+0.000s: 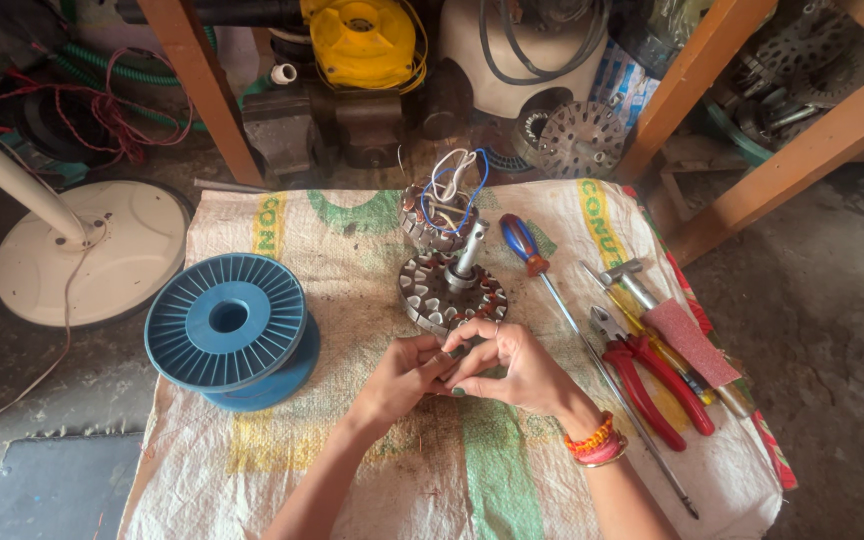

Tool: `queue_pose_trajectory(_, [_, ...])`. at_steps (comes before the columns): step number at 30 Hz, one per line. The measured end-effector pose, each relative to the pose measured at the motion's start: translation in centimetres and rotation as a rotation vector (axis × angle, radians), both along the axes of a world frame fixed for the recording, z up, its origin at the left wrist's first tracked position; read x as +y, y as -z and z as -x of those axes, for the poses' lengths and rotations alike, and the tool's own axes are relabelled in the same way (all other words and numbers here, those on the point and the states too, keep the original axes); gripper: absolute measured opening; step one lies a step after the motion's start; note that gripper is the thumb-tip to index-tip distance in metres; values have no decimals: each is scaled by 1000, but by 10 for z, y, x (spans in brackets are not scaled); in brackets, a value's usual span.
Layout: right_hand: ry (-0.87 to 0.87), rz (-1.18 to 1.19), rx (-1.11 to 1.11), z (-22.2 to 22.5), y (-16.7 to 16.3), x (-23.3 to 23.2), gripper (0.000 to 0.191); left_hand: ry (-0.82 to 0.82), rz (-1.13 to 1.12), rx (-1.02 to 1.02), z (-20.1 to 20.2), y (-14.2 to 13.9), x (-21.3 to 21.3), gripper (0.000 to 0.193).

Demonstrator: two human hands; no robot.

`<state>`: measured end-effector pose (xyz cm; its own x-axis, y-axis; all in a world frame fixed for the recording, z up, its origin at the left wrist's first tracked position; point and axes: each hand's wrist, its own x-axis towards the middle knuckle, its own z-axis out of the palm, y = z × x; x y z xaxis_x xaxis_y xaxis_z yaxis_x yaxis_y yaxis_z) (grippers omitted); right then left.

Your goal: The person winds copper wire by hand around the slots of a fan motor armature held on the work table, feeding wire from a blue spool. They rotate the armature between windings, lift and reposition the spool, and continue placing wire turns around the armature teeth.

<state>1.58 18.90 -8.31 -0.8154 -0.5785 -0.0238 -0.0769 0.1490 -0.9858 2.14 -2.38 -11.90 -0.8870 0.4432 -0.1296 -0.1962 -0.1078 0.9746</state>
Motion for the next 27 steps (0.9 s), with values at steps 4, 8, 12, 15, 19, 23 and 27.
queue_pose_trajectory(4, [-9, 124, 293, 1, 3, 6, 16, -100, 48, 28, 4, 0, 0, 20])
queue_pose_trajectory(8, [268, 154, 320, 4, 0, 7, 36, -121, 154, 33, 7, -7, -5, 21])
queue_pose_trajectory(12, [434, 39, 468, -2, -10, 0, 36, -132, 122, 21, 4, -13, -6, 20])
queue_pose_trajectory(15, [455, -22, 614, -8, -19, -9, 41, -79, 92, 73, 2, -15, -7, 20])
queue_pose_trajectory(19, [398, -74, 689, -12, -27, -18, 46, 28, 4, 139, 0, -18, -8, 21])
queue_pose_trajectory(23, [386, -108, 657, -12, -26, -18, 46, 50, 95, 76, -3, -24, -11, 22])
queue_pose_trajectory(27, [449, -92, 650, -10, -21, -18, 42, 86, 143, 76, -4, -29, -10, 24])
